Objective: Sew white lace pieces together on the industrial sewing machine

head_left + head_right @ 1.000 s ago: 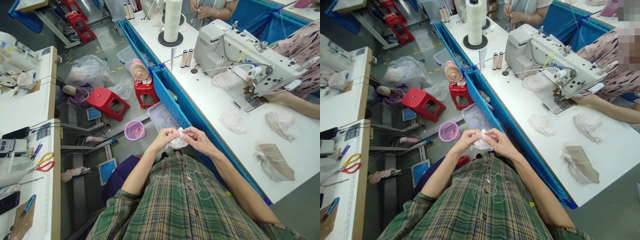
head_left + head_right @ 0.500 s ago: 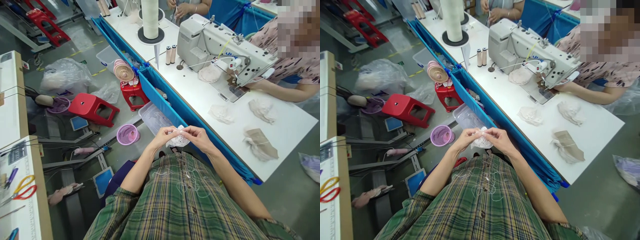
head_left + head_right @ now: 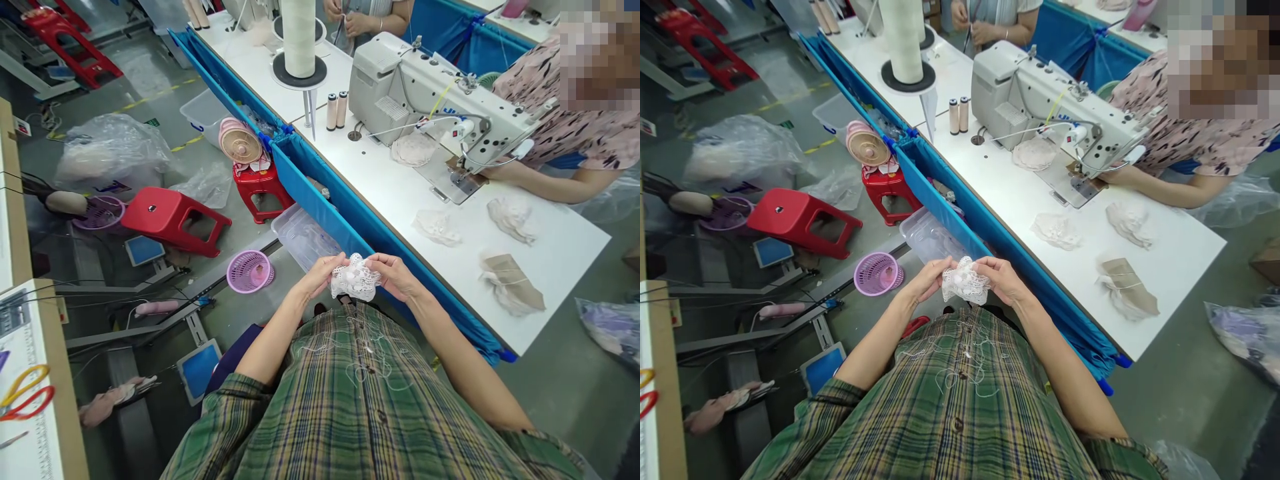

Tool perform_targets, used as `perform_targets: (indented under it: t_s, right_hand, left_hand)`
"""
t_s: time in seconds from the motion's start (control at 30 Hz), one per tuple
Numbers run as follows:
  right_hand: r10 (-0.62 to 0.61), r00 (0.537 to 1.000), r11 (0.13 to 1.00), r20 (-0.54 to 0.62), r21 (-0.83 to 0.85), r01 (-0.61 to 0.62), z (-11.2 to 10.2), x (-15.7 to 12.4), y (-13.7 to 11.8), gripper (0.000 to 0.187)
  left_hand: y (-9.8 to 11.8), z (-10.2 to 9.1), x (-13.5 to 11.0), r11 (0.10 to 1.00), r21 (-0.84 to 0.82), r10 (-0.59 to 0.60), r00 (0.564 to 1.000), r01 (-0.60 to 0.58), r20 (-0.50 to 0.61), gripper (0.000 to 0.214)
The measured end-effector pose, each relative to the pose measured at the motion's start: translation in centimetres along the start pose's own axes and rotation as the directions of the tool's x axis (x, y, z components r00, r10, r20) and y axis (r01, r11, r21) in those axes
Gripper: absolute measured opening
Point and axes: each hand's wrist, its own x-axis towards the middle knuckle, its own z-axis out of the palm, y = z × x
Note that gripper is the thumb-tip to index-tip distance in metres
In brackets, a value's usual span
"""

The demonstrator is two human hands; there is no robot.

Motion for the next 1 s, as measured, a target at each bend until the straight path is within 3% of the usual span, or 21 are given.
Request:
perform_targets:
  t_s: [0.2, 0.37, 0.5, 0.7, 0.87, 1.0]
  right_hand:
    - [0.013, 0.999, 1.0, -0.029, 0.007, -0.012, -0.6, 0.1, 0.1, 0.029]
    - [-0.013, 0.993, 1.0, -0.12, 0.027, 0.016, -3.4, -1.0, -0.2, 0.027]
    - [-0.062, 0.967, 0.997, -0.247, 0.027, 0.071, -8.2, -2.6, -0.3, 0.028]
    - [-0.146, 0.888, 0.989, -0.436, -0.066, 0.13, -17.4, -3.9, 0.4, 0.033]
    - [-0.193, 0.833, 0.975, -0.519, -0.198, 0.103, -23.7, -2.3, 1.9, 0.028]
    - [-0.2, 0.821, 0.958, -0.535, -0.282, 0.05, -26.5, -0.4, 3.4, 0.021]
  left_hand:
    - [0.4, -2.4, 0.2, 0.989, 0.027, 0.146, 0.965, -0.144, -0.219, 0.037]
    - [0.8, -1.3, 0.8, 0.984, 0.054, 0.176, 0.96, -0.168, -0.216, 0.038]
    - [0.7, 1.8, 2.2, 0.987, 0.072, 0.15, 0.98, -0.142, -0.13, 0.046]
    - [-0.6, 8.8, 6.7, 0.978, 0.153, 0.142, 0.99, -0.141, 0.004, 0.061]
    - [-2.9, 14.0, 11.9, 0.946, 0.294, 0.13, 0.99, -0.139, 0.05, 0.052]
    - [-3.7, 16.3, 14.9, 0.87, 0.461, 0.194, 0.981, -0.177, 0.01, 0.037]
